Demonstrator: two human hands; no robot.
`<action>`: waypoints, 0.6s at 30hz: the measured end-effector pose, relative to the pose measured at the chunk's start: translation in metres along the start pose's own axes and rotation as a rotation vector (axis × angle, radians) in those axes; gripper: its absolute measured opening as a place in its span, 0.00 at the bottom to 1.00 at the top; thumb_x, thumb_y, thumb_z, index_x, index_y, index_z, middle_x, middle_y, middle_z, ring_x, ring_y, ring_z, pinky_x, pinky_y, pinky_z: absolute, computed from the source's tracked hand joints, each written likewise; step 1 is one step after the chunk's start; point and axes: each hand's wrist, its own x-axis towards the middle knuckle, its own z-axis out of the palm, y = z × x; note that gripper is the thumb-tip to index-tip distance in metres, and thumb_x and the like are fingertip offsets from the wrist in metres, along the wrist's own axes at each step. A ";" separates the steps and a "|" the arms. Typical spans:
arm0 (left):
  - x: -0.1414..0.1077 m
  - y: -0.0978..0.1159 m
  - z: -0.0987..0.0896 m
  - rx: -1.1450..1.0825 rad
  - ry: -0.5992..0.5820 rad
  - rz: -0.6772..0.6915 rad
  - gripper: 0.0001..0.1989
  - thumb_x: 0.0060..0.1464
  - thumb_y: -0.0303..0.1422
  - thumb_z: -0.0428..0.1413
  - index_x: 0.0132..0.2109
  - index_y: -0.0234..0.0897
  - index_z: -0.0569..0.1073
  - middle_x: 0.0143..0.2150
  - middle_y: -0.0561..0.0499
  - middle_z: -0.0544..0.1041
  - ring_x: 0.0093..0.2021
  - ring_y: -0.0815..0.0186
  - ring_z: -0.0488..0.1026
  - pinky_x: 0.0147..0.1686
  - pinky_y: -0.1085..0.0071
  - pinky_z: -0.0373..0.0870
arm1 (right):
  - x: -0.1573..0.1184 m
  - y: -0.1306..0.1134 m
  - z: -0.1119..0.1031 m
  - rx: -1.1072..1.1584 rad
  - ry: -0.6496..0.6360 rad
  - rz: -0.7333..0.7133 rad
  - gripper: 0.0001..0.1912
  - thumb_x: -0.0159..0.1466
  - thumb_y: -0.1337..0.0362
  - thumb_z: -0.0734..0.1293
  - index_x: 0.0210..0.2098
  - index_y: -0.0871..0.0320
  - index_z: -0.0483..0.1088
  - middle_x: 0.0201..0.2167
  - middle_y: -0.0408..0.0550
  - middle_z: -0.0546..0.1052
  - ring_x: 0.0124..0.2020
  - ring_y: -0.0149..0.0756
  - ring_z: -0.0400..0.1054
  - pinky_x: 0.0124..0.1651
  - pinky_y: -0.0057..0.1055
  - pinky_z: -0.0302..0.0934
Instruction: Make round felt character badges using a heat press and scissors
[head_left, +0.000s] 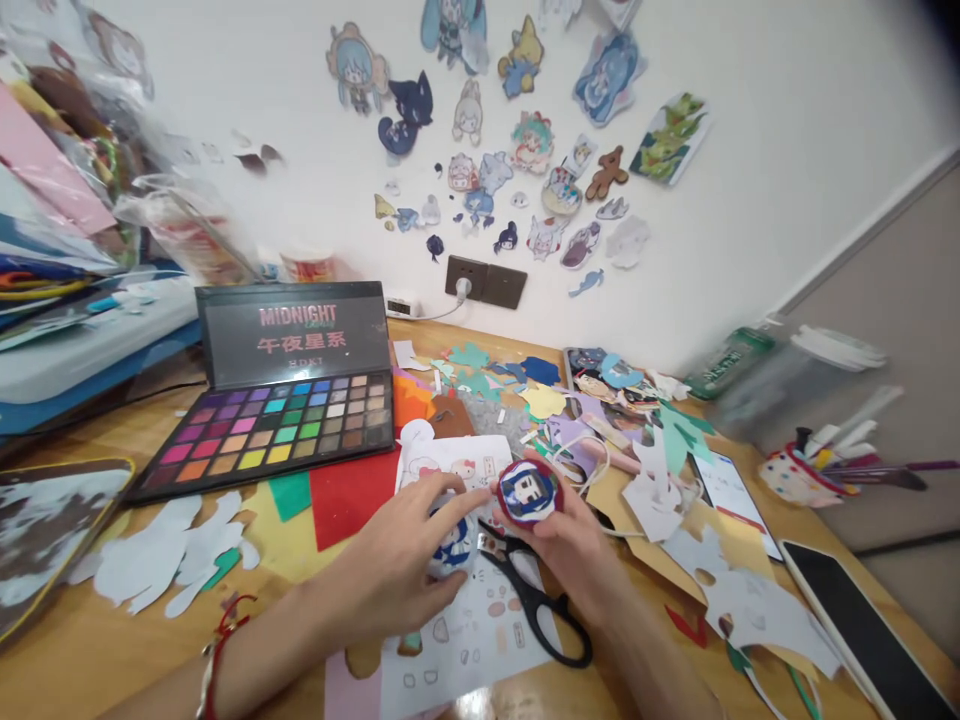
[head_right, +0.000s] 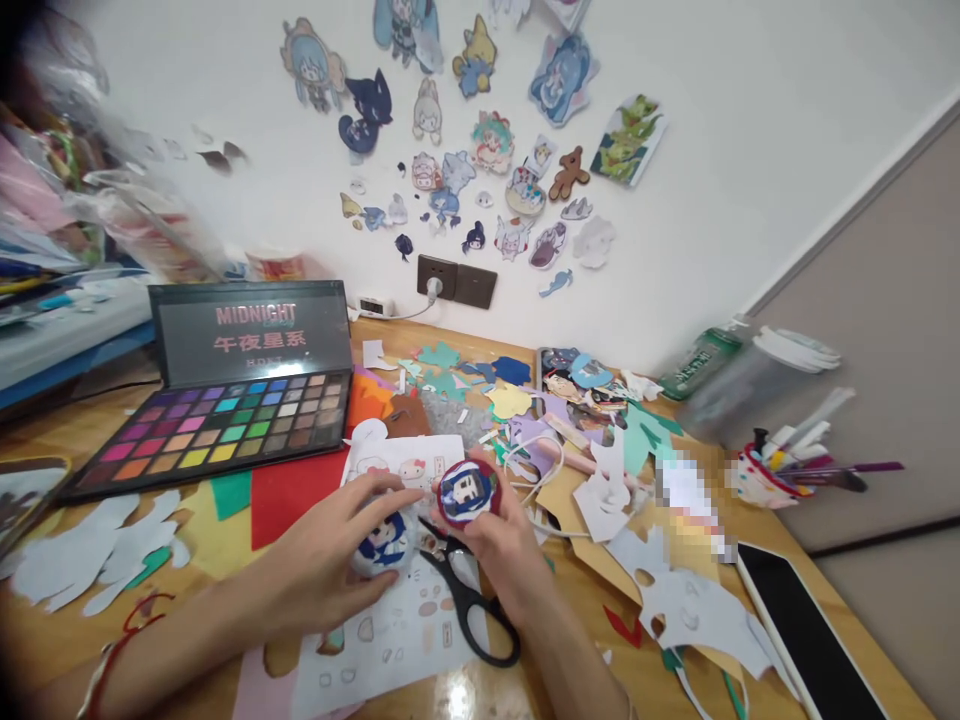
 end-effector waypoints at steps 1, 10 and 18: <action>0.000 0.000 0.001 -0.047 0.034 -0.023 0.35 0.45 0.24 0.53 0.60 0.47 0.52 0.54 0.44 0.57 0.51 0.55 0.60 0.48 0.58 0.64 | 0.001 0.001 0.000 0.007 0.001 0.013 0.37 0.45 0.76 0.63 0.54 0.53 0.57 0.43 0.46 0.74 0.49 0.41 0.66 0.55 0.44 0.57; 0.004 0.000 0.010 -0.459 0.280 -0.276 0.25 0.54 0.26 0.48 0.56 0.49 0.54 0.50 0.49 0.62 0.43 0.66 0.66 0.42 0.70 0.69 | 0.005 0.010 -0.001 -0.012 -0.045 0.072 0.43 0.46 0.71 0.72 0.56 0.57 0.50 0.46 0.52 0.73 0.46 0.44 0.70 0.51 0.40 0.61; 0.006 -0.017 0.004 -0.938 0.310 -0.474 0.23 0.48 0.35 0.61 0.50 0.39 0.63 0.44 0.46 0.75 0.45 0.62 0.71 0.42 0.74 0.70 | 0.009 0.017 -0.008 -0.424 0.027 -0.189 0.49 0.54 0.63 0.68 0.64 0.61 0.33 0.34 0.46 0.73 0.27 0.29 0.69 0.35 0.32 0.65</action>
